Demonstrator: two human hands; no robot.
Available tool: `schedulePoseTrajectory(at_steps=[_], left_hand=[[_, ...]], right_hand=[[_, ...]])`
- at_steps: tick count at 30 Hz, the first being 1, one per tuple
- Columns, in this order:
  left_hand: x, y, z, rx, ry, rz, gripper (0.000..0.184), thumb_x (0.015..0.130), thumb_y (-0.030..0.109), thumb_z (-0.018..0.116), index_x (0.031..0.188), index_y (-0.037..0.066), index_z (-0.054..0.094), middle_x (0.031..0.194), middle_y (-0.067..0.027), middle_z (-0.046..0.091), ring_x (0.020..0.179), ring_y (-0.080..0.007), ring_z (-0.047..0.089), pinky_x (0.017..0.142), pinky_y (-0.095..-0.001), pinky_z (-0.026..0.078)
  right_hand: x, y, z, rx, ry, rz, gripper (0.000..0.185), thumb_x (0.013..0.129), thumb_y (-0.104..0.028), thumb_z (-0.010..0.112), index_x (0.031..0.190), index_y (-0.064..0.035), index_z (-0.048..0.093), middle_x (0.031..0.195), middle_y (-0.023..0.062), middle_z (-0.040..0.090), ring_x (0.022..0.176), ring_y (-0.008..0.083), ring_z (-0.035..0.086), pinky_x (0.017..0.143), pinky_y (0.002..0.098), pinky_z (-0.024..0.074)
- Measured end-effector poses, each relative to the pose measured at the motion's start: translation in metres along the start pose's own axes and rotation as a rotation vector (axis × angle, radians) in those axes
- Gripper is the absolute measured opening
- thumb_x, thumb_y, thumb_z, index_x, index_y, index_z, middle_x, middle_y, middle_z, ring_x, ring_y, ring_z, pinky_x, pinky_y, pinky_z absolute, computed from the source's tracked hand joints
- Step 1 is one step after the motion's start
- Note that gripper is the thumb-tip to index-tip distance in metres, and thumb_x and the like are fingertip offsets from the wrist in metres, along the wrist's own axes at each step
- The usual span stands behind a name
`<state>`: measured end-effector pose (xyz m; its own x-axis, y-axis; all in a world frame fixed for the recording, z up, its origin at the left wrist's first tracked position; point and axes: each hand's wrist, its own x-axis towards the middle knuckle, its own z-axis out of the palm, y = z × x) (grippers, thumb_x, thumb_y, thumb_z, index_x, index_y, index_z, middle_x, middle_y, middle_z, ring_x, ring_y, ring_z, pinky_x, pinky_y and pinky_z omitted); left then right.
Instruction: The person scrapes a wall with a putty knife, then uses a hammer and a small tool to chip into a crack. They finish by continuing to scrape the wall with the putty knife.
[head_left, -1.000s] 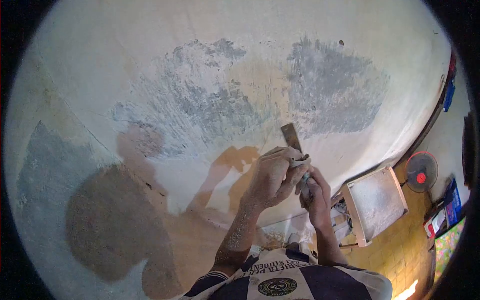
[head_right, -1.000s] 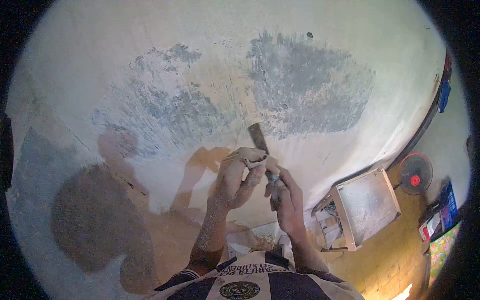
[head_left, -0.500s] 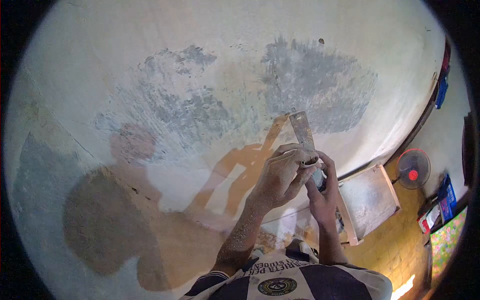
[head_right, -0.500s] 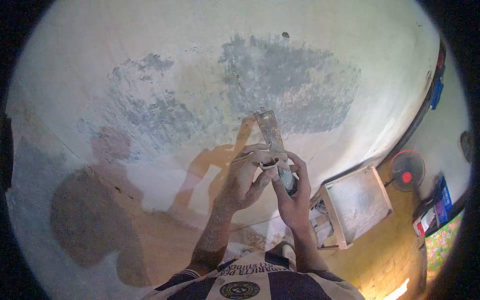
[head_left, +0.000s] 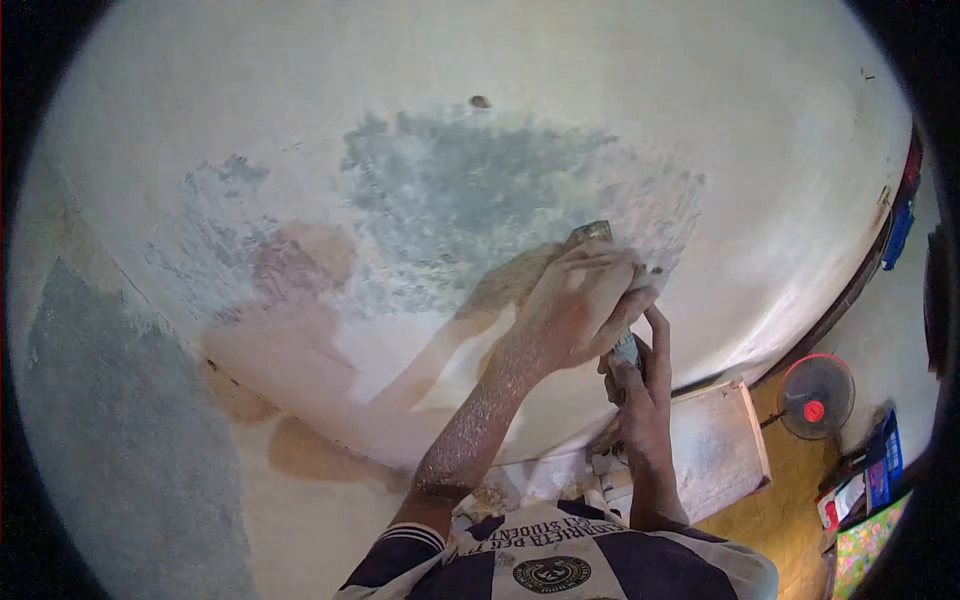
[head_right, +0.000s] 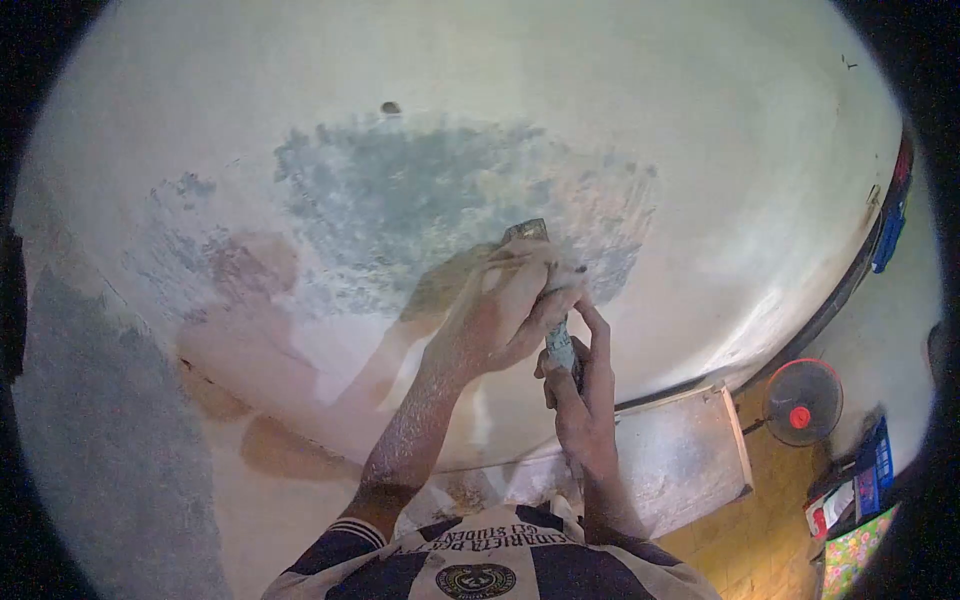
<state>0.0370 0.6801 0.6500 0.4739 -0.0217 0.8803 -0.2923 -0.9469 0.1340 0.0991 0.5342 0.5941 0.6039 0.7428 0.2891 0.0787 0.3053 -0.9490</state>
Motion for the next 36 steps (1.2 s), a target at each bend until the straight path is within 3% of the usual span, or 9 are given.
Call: schedulePoseTrajectory(at_steps=[3, 6, 12, 15, 21, 24, 30, 33, 36], left_hand=[[0.03, 0.006, 0.02, -0.013, -0.117, -0.137, 0.024, 0.092, 0.016, 0.065, 0.103, -0.005, 0.061, 0.077, -0.0177, 0.065, 0.082, -0.0365, 0.067, 0.079, -0.0456, 0.052], [0.035, 0.006, 0.056, -0.116, -0.103, -0.205, 0.027, 0.092, 0.019, 0.065, 0.1, -0.006, 0.058, 0.069, -0.018, 0.06, 0.071, -0.0363, 0.065, 0.073, -0.0448, 0.052], [0.069, 0.013, 0.098, -0.081, -0.196, -0.175, 0.02, 0.094, 0.019, 0.063, 0.095, 0.0, 0.055, 0.066, -0.0156, 0.057, 0.063, -0.0344, 0.064, 0.064, -0.0432, 0.05], [0.082, 0.013, 0.109, -0.123, -0.138, -0.236, 0.018, 0.096, 0.018, 0.062, 0.094, 0.002, 0.054, 0.063, -0.0145, 0.055, 0.059, -0.0327, 0.062, 0.06, -0.0425, 0.048], [0.083, 0.002, 0.123, 0.064, -0.129, -0.045, 0.018, 0.098, 0.022, 0.059, 0.094, 0.005, 0.056, 0.058, -0.0099, 0.054, 0.052, -0.0303, 0.059, 0.053, -0.0406, 0.047], [0.098, 0.011, 0.117, 0.096, -0.237, -0.138, 0.02, 0.098, 0.025, 0.059, 0.097, 0.006, 0.057, 0.057, -0.0082, 0.056, 0.052, -0.0306, 0.061, 0.053, -0.041, 0.048], [0.105, 0.005, 0.123, 0.241, -0.46, -0.061, 0.031, 0.091, 0.029, 0.069, 0.104, 0.005, 0.053, 0.055, -0.0085, 0.057, 0.052, -0.0307, 0.063, 0.053, -0.0418, 0.049], [0.103, -0.002, 0.132, 0.139, -0.406, -0.1, 0.025, 0.097, 0.029, 0.061, 0.107, 0.007, 0.057, 0.062, -0.0117, 0.06, 0.059, -0.0314, 0.066, 0.055, -0.0428, 0.049], [0.096, 0.002, 0.132, 0.251, -0.431, -0.092, 0.026, 0.096, 0.03, 0.063, 0.11, 0.008, 0.057, 0.065, -0.0121, 0.062, 0.061, -0.031, 0.067, 0.057, -0.042, 0.05]], right_hand=[[0.01, -0.001, -0.031, -0.032, -0.027, -0.056, 0.061, 0.09, -0.009, 0.049, 0.149, -0.009, 0.034, 0.08, 0.0044, 0.056, 0.061, 0.0068, 0.045, 0.052, 0.0209, 0.0369], [0.016, 0.001, -0.062, -0.061, -0.033, -0.032, 0.057, 0.091, -0.012, 0.051, 0.147, -0.0093, 0.037, 0.076, 0.0032, 0.055, 0.059, 0.0064, 0.045, 0.051, 0.0204, 0.0345], [0.031, 0.014, -0.097, 0.091, 0.093, -0.082, 0.047, 0.097, -0.02, 0.052, 0.142, -0.0095, 0.042, 0.069, 0.0016, 0.054, 0.055, 0.0052, 0.042, 0.047, 0.0208, 0.0306], [0.04, 0.003, -0.105, 0.099, 0.094, -0.088, 0.042, 0.099, -0.019, 0.05, 0.139, -0.0092, 0.044, 0.067, 0.001, 0.053, 0.051, 0.0046, 0.04, 0.046, 0.0206, 0.0292], [0.052, 0.015, -0.116, 0.158, 0.073, -0.067, 0.031, 0.1, -0.018, 0.049, 0.13, -0.0097, 0.048, 0.065, 0.0001, 0.052, 0.05, 0.0037, 0.039, 0.044, 0.0198, 0.0273], [0.054, 0.005, -0.114, 0.176, 0.102, -0.046, 0.027, 0.099, -0.018, 0.05, 0.126, -0.0116, 0.048, 0.067, -0.001, 0.052, 0.052, 0.0033, 0.041, 0.044, 0.0185, 0.0281], [0.052, 0.008, -0.123, 0.215, 0.066, 0.01, 0.023, 0.099, -0.02, 0.052, 0.121, -0.0137, 0.048, 0.074, -0.0022, 0.053, 0.056, 0.0026, 0.044, 0.045, 0.0157, 0.0303], [0.055, 0.003, -0.118, 0.188, 0.117, 0.007, 0.026, 0.099, -0.02, 0.052, 0.123, -0.0126, 0.047, 0.075, -0.0018, 0.053, 0.056, 0.0026, 0.044, 0.044, 0.0161, 0.0292], [0.052, 0.005, -0.12, 0.227, 0.1, 0.015, 0.031, 0.099, -0.018, 0.052, 0.129, -0.0116, 0.045, 0.075, -0.0014, 0.053, 0.056, 0.0028, 0.043, 0.043, 0.0167, 0.0284]])
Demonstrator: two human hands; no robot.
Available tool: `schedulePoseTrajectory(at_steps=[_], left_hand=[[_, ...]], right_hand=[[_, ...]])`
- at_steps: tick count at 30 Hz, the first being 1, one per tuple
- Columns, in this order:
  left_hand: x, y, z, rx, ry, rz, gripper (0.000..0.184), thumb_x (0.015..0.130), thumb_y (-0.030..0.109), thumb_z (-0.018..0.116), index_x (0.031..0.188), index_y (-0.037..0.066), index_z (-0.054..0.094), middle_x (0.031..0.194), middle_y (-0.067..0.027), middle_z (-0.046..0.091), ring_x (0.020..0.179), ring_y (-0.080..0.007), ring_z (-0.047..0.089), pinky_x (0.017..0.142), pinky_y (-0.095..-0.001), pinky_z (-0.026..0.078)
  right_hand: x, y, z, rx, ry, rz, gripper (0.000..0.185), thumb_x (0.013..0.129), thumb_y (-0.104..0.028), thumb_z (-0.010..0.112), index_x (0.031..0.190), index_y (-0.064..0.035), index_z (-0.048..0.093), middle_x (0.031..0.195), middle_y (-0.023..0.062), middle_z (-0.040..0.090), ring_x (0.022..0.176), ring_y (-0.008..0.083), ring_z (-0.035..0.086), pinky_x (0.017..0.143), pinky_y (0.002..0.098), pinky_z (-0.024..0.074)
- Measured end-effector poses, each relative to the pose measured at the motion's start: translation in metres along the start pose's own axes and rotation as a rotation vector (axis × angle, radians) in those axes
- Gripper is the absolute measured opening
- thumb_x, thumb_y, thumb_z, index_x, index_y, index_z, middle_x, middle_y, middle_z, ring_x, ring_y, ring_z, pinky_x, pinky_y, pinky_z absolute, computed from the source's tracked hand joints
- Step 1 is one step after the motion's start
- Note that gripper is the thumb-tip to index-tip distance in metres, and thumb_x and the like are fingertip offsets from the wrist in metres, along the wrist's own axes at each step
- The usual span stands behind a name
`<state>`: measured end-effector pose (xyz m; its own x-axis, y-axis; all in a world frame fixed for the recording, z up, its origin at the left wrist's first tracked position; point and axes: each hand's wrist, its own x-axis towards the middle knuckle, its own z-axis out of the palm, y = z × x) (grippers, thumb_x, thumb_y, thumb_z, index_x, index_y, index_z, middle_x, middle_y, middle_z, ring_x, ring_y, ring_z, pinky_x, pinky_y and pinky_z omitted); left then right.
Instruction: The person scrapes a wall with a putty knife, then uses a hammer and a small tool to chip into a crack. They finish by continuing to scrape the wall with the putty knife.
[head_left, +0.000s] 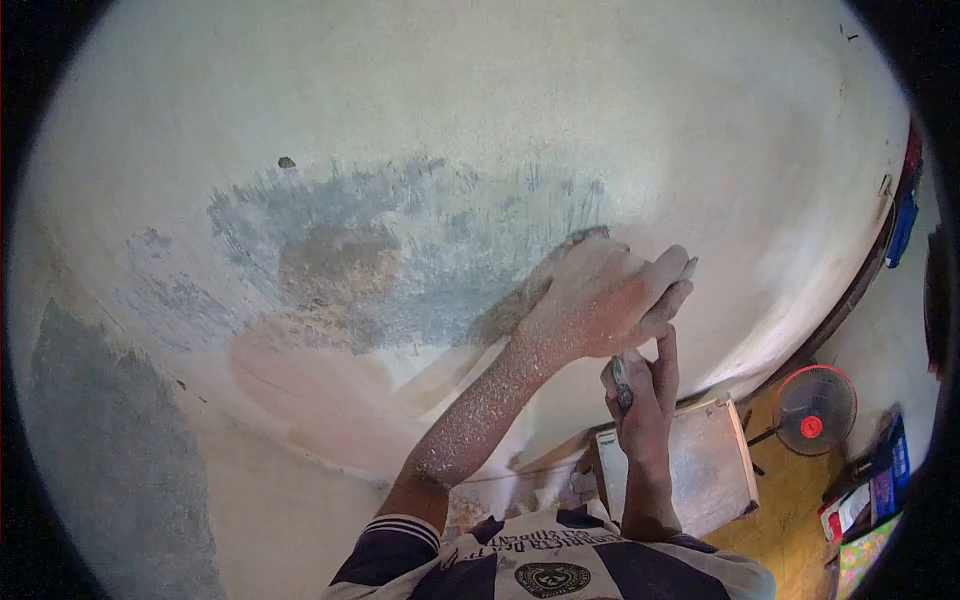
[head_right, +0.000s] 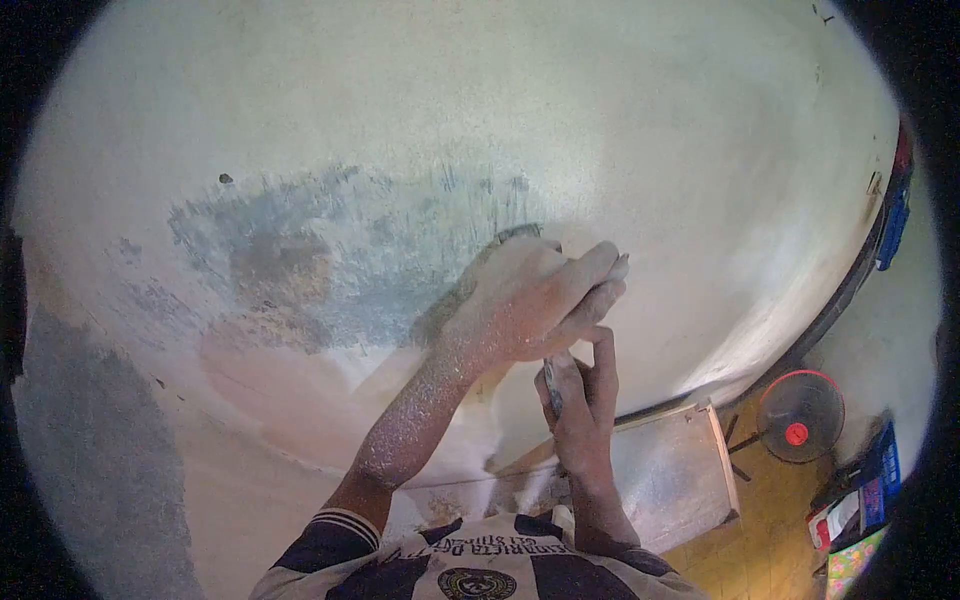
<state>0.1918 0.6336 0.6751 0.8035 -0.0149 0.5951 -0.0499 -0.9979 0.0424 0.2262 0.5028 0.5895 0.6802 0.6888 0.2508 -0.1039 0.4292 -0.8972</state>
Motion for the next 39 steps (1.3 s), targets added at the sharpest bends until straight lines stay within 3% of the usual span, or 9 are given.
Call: schedulePoseTrajectory(at_steps=[5, 8, 12, 15, 18, 21, 33, 38, 39], left_hand=[[0.013, 0.005, -0.011, -0.011, -0.056, -0.051, 0.026, 0.097, 0.03, 0.062, 0.109, 0.008, 0.057, 0.063, -0.0104, 0.061, 0.057, -0.0297, 0.065, 0.054, -0.0426, 0.049], [0.008, 0.008, -0.007, -0.068, -0.057, -0.051, 0.026, 0.098, 0.031, 0.059, 0.108, 0.007, 0.057, 0.061, -0.0101, 0.06, 0.055, -0.0293, 0.065, 0.051, -0.042, 0.048], [0.008, 0.005, -0.001, -0.02, -0.037, -0.023, 0.025, 0.099, 0.031, 0.057, 0.107, 0.007, 0.056, 0.059, -0.0103, 0.06, 0.054, -0.0294, 0.065, 0.051, -0.0411, 0.049], [0.018, 0.011, -0.016, -0.017, -0.104, -0.073, 0.026, 0.099, 0.03, 0.058, 0.108, 0.006, 0.056, 0.058, -0.0107, 0.059, 0.054, -0.0305, 0.065, 0.053, -0.0419, 0.05], [0.013, 0.004, -0.006, -0.071, -0.03, -0.017, 0.025, 0.1, 0.029, 0.056, 0.108, 0.005, 0.057, 0.058, -0.0106, 0.06, 0.053, -0.0313, 0.065, 0.053, -0.0437, 0.05], [0.016, 0.003, -0.005, 0.022, -0.076, -0.006, 0.026, 0.099, 0.029, 0.057, 0.109, 0.005, 0.058, 0.06, -0.011, 0.061, 0.054, -0.0314, 0.065, 0.053, -0.0439, 0.05], [0.035, 0.013, -0.026, -0.008, -0.102, -0.126, 0.028, 0.098, 0.031, 0.057, 0.113, 0.007, 0.059, 0.057, -0.011, 0.061, 0.053, -0.0307, 0.066, 0.053, -0.0443, 0.053], [0.02, 0.002, -0.005, 0.028, -0.033, -0.054, 0.027, 0.099, 0.029, 0.055, 0.114, 0.008, 0.059, 0.057, -0.0102, 0.061, 0.052, -0.0296, 0.066, 0.052, -0.0436, 0.053], [0.019, 0.003, -0.006, 0.038, -0.035, -0.052, 0.026, 0.1, 0.029, 0.054, 0.114, 0.008, 0.059, 0.057, -0.0101, 0.061, 0.052, -0.0293, 0.066, 0.051, -0.0436, 0.053]], right_hand=[[0.008, 0.004, -0.005, 0.013, 0.007, -0.019, 0.046, 0.099, -0.017, 0.051, 0.142, -0.0093, 0.037, 0.071, -0.0003, 0.052, 0.052, 0.0036, 0.042, 0.04, 0.0183, 0.0281], [0.001, -0.007, -0.006, 0.033, -0.056, 0.014, 0.021, 0.101, -0.014, 0.048, 0.12, -0.01, 0.043, 0.075, -0.0003, 0.052, 0.055, 0.0049, 0.042, 0.045, 0.0191, 0.0297], [0.003, 0.003, -0.01, 0.034, -0.029, 0.032, 0.02, 0.099, -0.013, 0.046, 0.119, -0.0111, 0.043, 0.074, 0.0002, 0.053, 0.056, 0.0047, 0.043, 0.046, 0.019, 0.0315], [0.01, 0.002, -0.005, 0.06, -0.001, 0.018, 0.05, 0.099, -0.011, 0.044, 0.147, -0.0081, 0.031, 0.072, 0.0014, 0.052, 0.052, 0.0046, 0.043, 0.04, 0.0178, 0.0273], [0.003, 0.004, -0.013, 0.021, -0.062, 0.061, 0.051, 0.099, -0.011, 0.044, 0.148, -0.0096, 0.03, 0.073, 0.0017, 0.052, 0.053, 0.0049, 0.043, 0.04, 0.0177, 0.0266], [0.008, 0.001, -0.01, 0.045, -0.042, 0.048, 0.021, 0.098, -0.01, 0.043, 0.119, -0.0109, 0.041, 0.078, 0.001, 0.054, 0.059, 0.0044, 0.047, 0.049, 0.018, 0.0346], [0.014, -0.014, -0.001, 0.057, -0.005, 0.047, 0.025, 0.098, -0.009, 0.044, 0.122, -0.0127, 0.041, 0.075, -0.0003, 0.055, 0.054, 0.0044, 0.046, 0.044, 0.0181, 0.0319], [0.007, -0.002, -0.004, 0.017, -0.017, 0.084, 0.024, 0.098, -0.01, 0.044, 0.122, -0.0118, 0.041, 0.074, -0.0001, 0.054, 0.053, 0.0035, 0.044, 0.044, 0.0175, 0.0301], [0.009, 0.0, -0.004, 0.021, -0.012, 0.05, 0.034, 0.099, -0.011, 0.044, 0.132, -0.0111, 0.036, 0.073, 0.0002, 0.053, 0.051, 0.004, 0.043, 0.041, 0.0176, 0.0288]])
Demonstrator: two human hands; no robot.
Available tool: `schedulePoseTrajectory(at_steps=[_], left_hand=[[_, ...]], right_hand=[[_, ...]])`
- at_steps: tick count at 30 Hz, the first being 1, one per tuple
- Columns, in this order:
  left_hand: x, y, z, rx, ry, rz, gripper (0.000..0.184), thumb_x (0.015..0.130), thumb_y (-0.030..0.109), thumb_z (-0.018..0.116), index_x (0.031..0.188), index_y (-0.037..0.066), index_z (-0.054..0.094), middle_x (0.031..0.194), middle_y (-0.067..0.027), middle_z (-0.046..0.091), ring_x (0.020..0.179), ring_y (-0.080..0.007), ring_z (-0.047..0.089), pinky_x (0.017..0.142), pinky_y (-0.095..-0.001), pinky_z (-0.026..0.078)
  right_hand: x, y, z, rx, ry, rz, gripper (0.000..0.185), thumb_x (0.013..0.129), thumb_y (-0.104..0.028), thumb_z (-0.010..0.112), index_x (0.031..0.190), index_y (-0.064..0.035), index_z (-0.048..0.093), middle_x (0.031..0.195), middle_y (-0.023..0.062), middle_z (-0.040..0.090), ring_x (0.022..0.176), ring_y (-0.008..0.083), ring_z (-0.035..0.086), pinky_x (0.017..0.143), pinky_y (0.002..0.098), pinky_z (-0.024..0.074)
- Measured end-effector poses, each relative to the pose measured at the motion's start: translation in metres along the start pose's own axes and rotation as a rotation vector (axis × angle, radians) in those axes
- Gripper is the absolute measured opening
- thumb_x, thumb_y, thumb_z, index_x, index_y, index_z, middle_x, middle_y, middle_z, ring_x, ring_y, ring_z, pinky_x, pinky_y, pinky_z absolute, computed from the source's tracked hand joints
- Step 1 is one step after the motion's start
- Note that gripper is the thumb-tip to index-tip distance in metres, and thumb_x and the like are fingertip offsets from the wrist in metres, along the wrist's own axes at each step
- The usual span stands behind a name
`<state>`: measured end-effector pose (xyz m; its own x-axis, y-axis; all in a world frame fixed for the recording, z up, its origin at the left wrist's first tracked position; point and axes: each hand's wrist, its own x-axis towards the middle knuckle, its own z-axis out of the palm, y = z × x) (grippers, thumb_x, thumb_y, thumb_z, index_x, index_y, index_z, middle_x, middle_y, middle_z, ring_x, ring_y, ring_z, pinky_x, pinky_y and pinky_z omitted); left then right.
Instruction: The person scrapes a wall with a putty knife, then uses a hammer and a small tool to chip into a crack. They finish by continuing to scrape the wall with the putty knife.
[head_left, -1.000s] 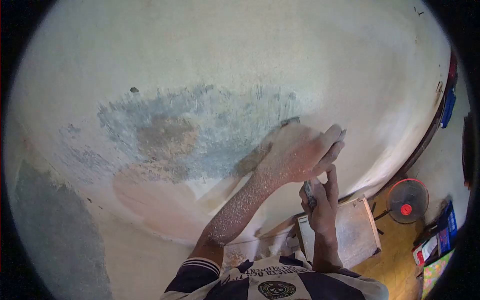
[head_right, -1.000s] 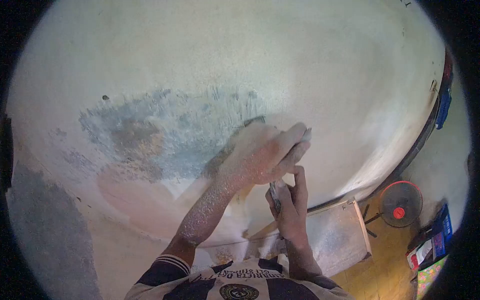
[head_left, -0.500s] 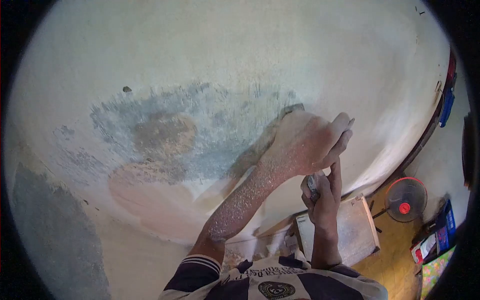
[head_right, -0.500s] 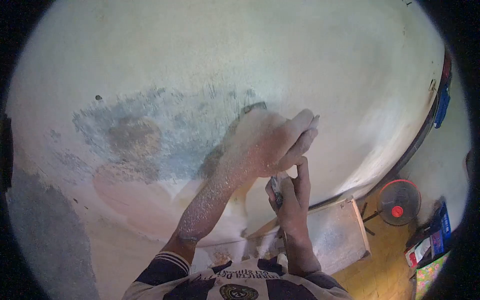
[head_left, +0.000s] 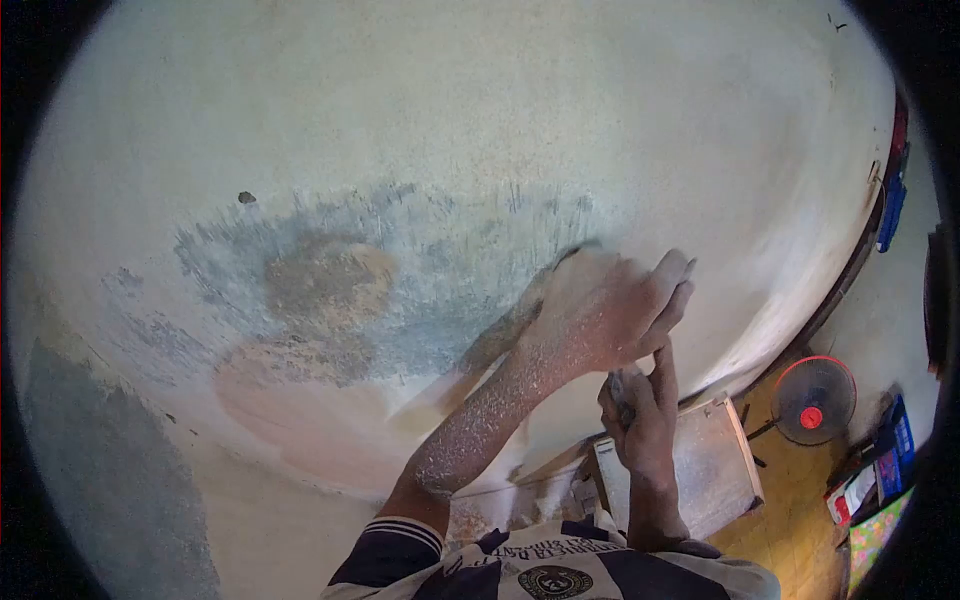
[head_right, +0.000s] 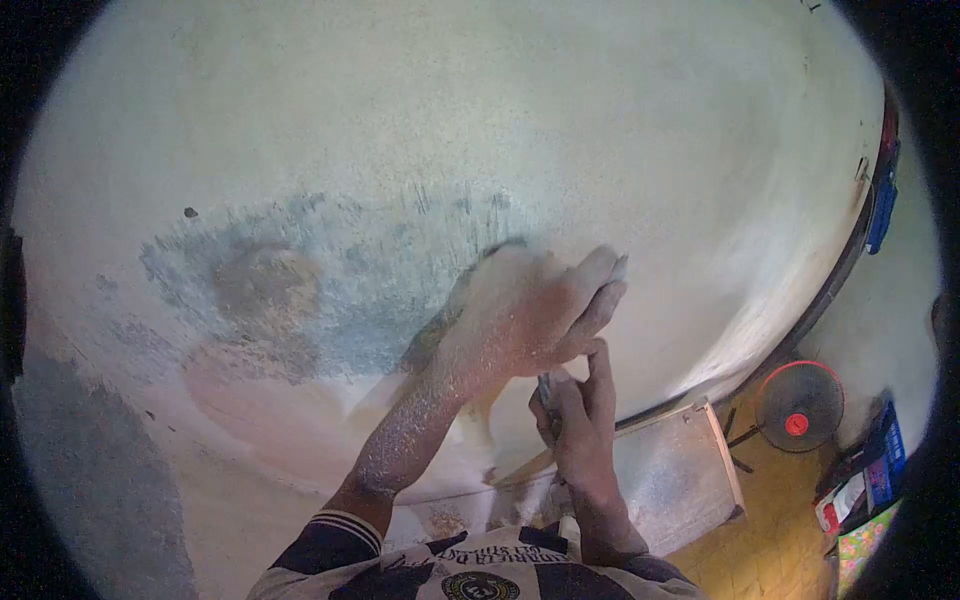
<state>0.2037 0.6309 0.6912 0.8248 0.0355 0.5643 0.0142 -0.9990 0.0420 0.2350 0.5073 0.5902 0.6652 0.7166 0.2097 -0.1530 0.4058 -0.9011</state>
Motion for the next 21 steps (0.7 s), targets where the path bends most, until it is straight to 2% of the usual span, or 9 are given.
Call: schedulePoseTrajectory(at_steps=[2, 3, 6, 10, 11, 14, 15, 19, 21], left_hand=[[0.016, 0.004, -0.018, -0.023, -0.068, -0.04, 0.026, 0.1, 0.028, 0.054, 0.114, 0.007, 0.059, 0.057, -0.01, 0.061, 0.051, -0.0296, 0.066, 0.05, -0.043, 0.053], [0.019, 0.007, -0.024, -0.041, -0.112, -0.064, 0.026, 0.1, 0.028, 0.053, 0.114, 0.006, 0.059, 0.057, -0.01, 0.061, 0.051, -0.0297, 0.066, 0.049, -0.0428, 0.053], [0.004, 0.001, -0.01, -0.068, 0.053, 0.034, 0.024, 0.101, 0.027, 0.052, 0.106, 0.005, 0.058, 0.049, -0.0036, 0.056, 0.044, -0.0256, 0.061, 0.048, -0.0401, 0.051], [0.006, -0.007, -0.003, 0.043, 0.034, 0.077, 0.023, 0.101, 0.028, 0.052, 0.103, 0.006, 0.058, 0.05, -0.0034, 0.057, 0.045, -0.0261, 0.062, 0.049, -0.0406, 0.052], [0.018, -0.008, -0.015, 0.049, 0.036, 0.095, 0.023, 0.102, 0.028, 0.051, 0.104, 0.006, 0.059, 0.05, -0.0034, 0.057, 0.046, -0.0261, 0.063, 0.049, -0.0409, 0.052], [0.022, -0.003, -0.027, 0.027, 0.056, 0.113, 0.025, 0.102, 0.028, 0.05, 0.108, 0.006, 0.059, 0.051, -0.0043, 0.058, 0.048, -0.0258, 0.064, 0.051, -0.0417, 0.053], [0.024, -0.001, -0.029, 0.019, 0.074, 0.119, 0.026, 0.102, 0.028, 0.05, 0.109, 0.005, 0.059, 0.052, -0.0048, 0.058, 0.048, -0.0256, 0.065, 0.052, -0.0419, 0.053], [0.004, -0.007, -0.006, 0.026, -0.023, 0.089, 0.027, 0.102, 0.028, 0.05, 0.112, 0.005, 0.058, 0.055, -0.0078, 0.062, 0.052, -0.0265, 0.067, 0.054, -0.042, 0.054], [0.017, -0.006, -0.018, 0.009, 0.001, 0.098, 0.027, 0.102, 0.028, 0.05, 0.113, 0.004, 0.057, 0.054, -0.0069, 0.06, 0.051, -0.026, 0.066, 0.053, -0.0422, 0.054]], right_hand=[[0.011, -0.002, 0.001, -0.001, 0.01, -0.058, 0.055, 0.1, -0.013, 0.043, 0.152, -0.0097, 0.026, 0.07, 0.001, 0.05, 0.047, 0.0049, 0.04, 0.037, 0.0178, 0.0262], [0.014, -0.007, 0.001, 0.008, -0.058, -0.092, 0.057, 0.1, -0.014, 0.046, 0.153, -0.01, 0.025, 0.07, 0.0012, 0.05, 0.047, 0.005, 0.04, 0.037, 0.0179, 0.0263], [-0.001, -0.005, 0.008, 0.018, 0.001, -0.019, 0.057, 0.1, -0.013, 0.046, 0.153, -0.0101, 0.025, 0.071, 0.0008, 0.05, 0.048, 0.0047, 0.04, 0.038, 0.0176, 0.0265], [0.007, 0.005, 0.006, 0.021, 0.009, -0.04, 0.056, 0.099, -0.013, 0.047, 0.151, -0.0099, 0.026, 0.072, 0.0005, 0.051, 0.048, 0.0045, 0.04, 0.039, 0.0177, 0.0272], [0.013, -0.003, 0.01, 0.011, 0.021, -0.107, 0.019, 0.102, -0.014, 0.046, 0.12, -0.0098, 0.039, 0.069, 0.0003, 0.05, 0.05, 0.0045, 0.042, 0.04, 0.0185, 0.0284], [0.021, -0.018, 0.016, 0.054, -0.076, -0.192, 0.021, 0.102, -0.014, 0.045, 0.121, -0.0097, 0.039, 0.071, 0.0003, 0.052, 0.051, 0.0043, 0.042, 0.04, 0.0183, 0.0283], [0.018, -0.021, 0.024, 0.041, -0.008, -0.19, 0.021, 0.102, -0.015, 0.045, 0.121, -0.0103, 0.039, 0.07, -0.0003, 0.052, 0.049, 0.0039, 0.041, 0.039, 0.0182, 0.0276], [0.005, -0.001, 0.014, -0.01, 0.018, -0.082, 0.019, 0.103, -0.016, 0.045, 0.12, -0.0114, 0.039, 0.063, -0.002, 0.047, 0.045, 0.0035, 0.038, 0.038, 0.0188, 0.026], [0.015, -0.003, 0.008, 0.024, -0.013, -0.103, 0.041, 0.101, -0.014, 0.045, 0.14, -0.0108, 0.031, 0.071, -0.0006, 0.049, 0.047, 0.0035, 0.038, 0.037, 0.0175, 0.0248]])
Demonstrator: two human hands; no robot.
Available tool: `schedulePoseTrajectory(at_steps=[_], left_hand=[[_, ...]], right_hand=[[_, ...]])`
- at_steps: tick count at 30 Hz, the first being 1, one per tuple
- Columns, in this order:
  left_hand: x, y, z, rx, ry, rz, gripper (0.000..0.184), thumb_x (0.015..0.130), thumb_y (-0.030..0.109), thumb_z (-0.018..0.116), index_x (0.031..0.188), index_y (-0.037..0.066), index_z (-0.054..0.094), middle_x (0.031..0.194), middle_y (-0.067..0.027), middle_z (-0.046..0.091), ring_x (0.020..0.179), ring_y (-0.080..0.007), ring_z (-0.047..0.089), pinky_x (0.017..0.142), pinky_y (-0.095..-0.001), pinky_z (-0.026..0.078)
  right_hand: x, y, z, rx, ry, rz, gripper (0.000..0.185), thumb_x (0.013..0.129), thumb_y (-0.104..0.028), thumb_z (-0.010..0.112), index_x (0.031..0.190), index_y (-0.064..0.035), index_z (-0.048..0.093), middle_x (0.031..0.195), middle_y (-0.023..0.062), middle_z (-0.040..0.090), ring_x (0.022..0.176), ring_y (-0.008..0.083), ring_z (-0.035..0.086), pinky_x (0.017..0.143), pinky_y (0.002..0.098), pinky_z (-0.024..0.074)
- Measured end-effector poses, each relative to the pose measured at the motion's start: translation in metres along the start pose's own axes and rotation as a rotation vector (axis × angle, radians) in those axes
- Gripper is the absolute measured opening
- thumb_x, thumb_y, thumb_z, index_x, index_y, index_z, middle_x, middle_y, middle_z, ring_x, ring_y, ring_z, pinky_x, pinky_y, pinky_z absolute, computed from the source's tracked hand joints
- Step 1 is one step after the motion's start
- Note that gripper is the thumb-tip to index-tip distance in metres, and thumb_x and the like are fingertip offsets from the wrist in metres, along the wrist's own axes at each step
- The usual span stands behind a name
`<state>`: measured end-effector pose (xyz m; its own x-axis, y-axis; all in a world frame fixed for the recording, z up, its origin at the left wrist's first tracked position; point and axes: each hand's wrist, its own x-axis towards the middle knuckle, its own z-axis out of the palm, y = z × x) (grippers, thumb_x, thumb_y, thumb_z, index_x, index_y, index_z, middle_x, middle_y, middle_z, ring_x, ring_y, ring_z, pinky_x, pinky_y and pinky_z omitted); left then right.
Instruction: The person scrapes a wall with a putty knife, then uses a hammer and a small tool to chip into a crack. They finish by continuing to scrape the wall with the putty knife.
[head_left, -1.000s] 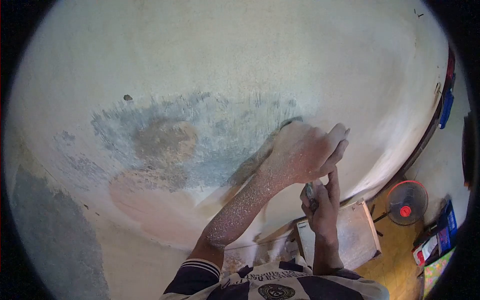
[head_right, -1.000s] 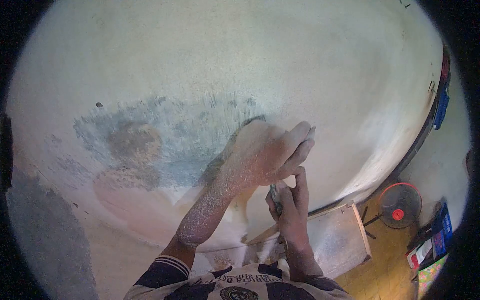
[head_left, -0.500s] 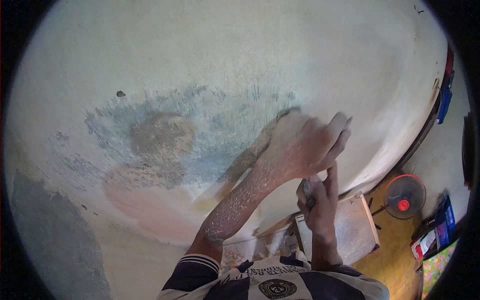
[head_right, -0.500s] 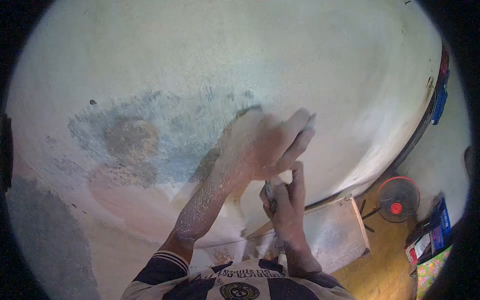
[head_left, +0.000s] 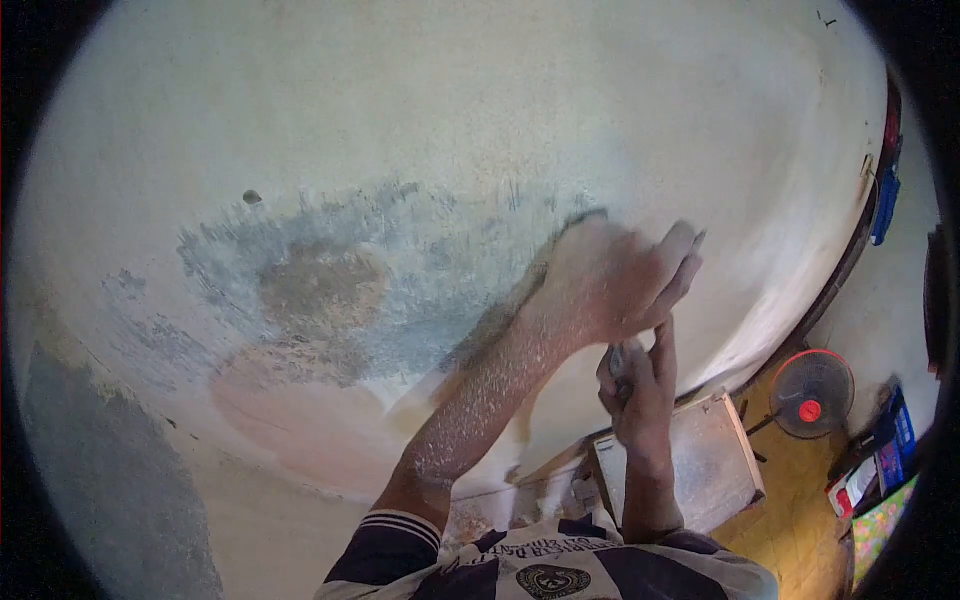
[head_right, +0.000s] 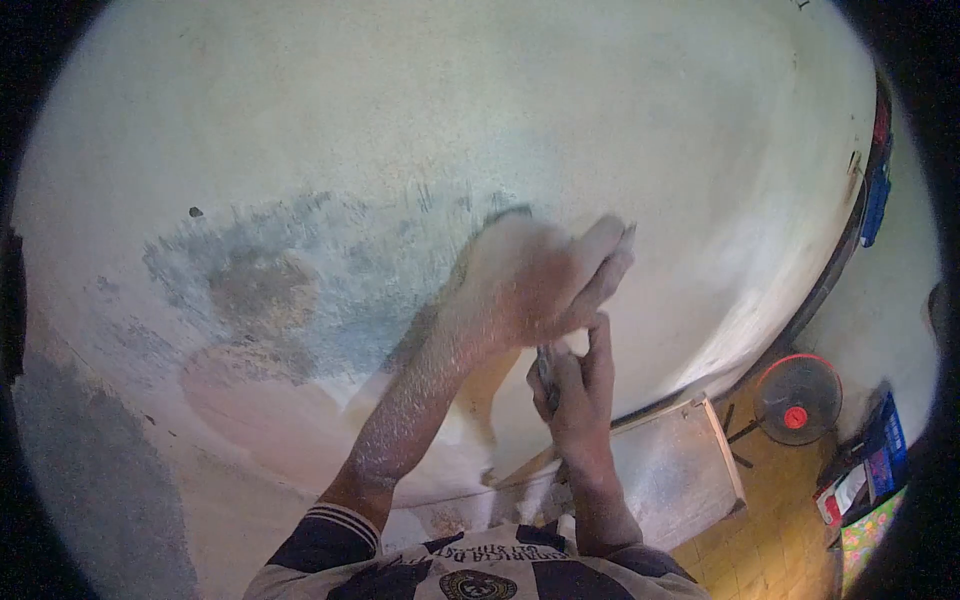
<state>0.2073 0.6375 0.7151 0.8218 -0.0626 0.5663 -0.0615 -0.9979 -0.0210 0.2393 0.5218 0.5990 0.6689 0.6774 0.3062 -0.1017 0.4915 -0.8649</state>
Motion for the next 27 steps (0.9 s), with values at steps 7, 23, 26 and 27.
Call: schedulePoseTrajectory(at_steps=[7, 23, 26, 27], left_hand=[[-0.007, 0.01, 0.003, -0.007, -0.051, -0.102, 0.023, 0.099, 0.028, 0.057, 0.109, 0.006, 0.058, 0.058, -0.0108, 0.062, 0.054, -0.0298, 0.067, 0.05, -0.0437, 0.052], [0.01, 0.007, -0.011, -0.055, -0.002, -0.069, 0.03, 0.099, 0.03, 0.058, 0.115, 0.005, 0.056, 0.061, -0.012, 0.065, 0.057, -0.0306, 0.069, 0.054, -0.0435, 0.055], [0.002, 0.006, -0.011, -0.059, -0.045, -0.089, 0.034, 0.097, 0.031, 0.061, 0.117, 0.004, 0.055, 0.063, -0.0131, 0.066, 0.06, -0.0319, 0.07, 0.056, -0.0441, 0.055], [0.002, 0.005, -0.013, -0.05, -0.067, -0.087, 0.035, 0.096, 0.032, 0.062, 0.117, 0.004, 0.055, 0.064, -0.0133, 0.066, 0.061, -0.0321, 0.07, 0.057, -0.044, 0.055]], right_hand=[[-0.005, -0.007, 0.005, -0.021, 0.038, 0.02, 0.022, 0.099, -0.009, 0.04, 0.122, -0.0117, 0.039, 0.064, -0.0015, 0.046, 0.046, 0.0038, 0.038, 0.04, 0.0193, 0.0276], [-0.001, -0.014, 0.01, 0.067, 0.006, -0.01, 0.042, 0.101, -0.012, 0.044, 0.142, -0.0124, 0.035, 0.077, 0.0002, 0.051, 0.048, 0.0028, 0.039, 0.035, 0.0158, 0.0245], [-0.009, -0.012, 0.016, 0.037, 0.036, 0.01, 0.019, 0.103, -0.017, 0.045, 0.122, -0.0111, 0.041, 0.065, -0.0023, 0.044, 0.046, 0.0037, 0.035, 0.039, 0.0194, 0.0248], [-0.007, -0.013, 0.015, 0.038, 0.021, 0.011, 0.02, 0.103, -0.016, 0.045, 0.122, -0.0112, 0.04, 0.067, -0.0021, 0.045, 0.047, 0.0038, 0.036, 0.039, 0.0193, 0.025]])
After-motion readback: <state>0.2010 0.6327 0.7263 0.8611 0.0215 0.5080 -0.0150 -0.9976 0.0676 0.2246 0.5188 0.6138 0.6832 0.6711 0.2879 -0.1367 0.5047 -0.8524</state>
